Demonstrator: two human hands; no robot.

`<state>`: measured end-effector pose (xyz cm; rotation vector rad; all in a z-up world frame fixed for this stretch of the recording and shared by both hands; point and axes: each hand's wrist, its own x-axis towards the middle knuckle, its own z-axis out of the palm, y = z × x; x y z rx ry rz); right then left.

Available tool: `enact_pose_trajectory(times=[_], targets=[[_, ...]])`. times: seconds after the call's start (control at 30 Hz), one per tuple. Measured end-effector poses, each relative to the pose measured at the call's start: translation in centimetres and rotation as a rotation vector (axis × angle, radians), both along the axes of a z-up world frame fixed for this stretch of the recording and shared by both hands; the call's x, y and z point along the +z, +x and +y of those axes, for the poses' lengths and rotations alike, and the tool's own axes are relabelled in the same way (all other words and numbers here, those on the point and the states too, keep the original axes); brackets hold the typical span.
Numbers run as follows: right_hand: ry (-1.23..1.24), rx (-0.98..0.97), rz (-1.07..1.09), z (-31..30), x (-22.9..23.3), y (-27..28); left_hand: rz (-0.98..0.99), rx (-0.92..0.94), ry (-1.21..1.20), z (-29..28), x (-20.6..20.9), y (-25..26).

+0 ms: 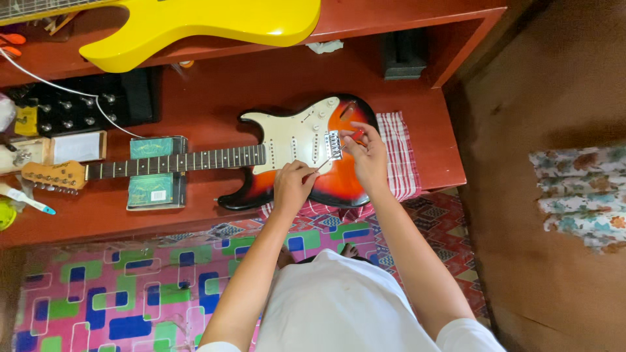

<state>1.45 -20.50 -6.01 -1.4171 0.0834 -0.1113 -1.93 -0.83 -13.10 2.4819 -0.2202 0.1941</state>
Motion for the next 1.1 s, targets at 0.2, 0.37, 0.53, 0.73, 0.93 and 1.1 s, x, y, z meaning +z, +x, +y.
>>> enact_pose_trajectory(times=[0.2, 0.37, 0.53, 0.73, 0.93, 1.1], targets=[[0.125, -0.12, -0.04, -2.0, 1.6, 0.4, -0.011, 0.052, -0.128, 0.0, -0.3, 0.1], [0.172, -0.033, 0.059, -2.5, 1.2, 0.6, 0.215, 0.175, -0.564, -0.6, 3.0, -2.0], [-0.069, 0.291, 0.177, 4.4, -1.2, -1.7, 0.284, 0.301, -0.885, 0.1, 3.0, -3.8], [-0.622, 0.372, -0.025, 11.9, 0.6, -4.9, 0.34, 0.37, -1.065, 7.2, 0.5, -5.1], [-0.724, 0.341, -0.254, 22.9, 0.3, -6.9, 0.5, 0.271, -1.267, 18.3, 1.6, -7.1], [-0.816, 0.319, -0.256, 36.1, -3.1, -9.3, 0.571, 0.299, -1.149, 32.4, 2.3, -9.6]])
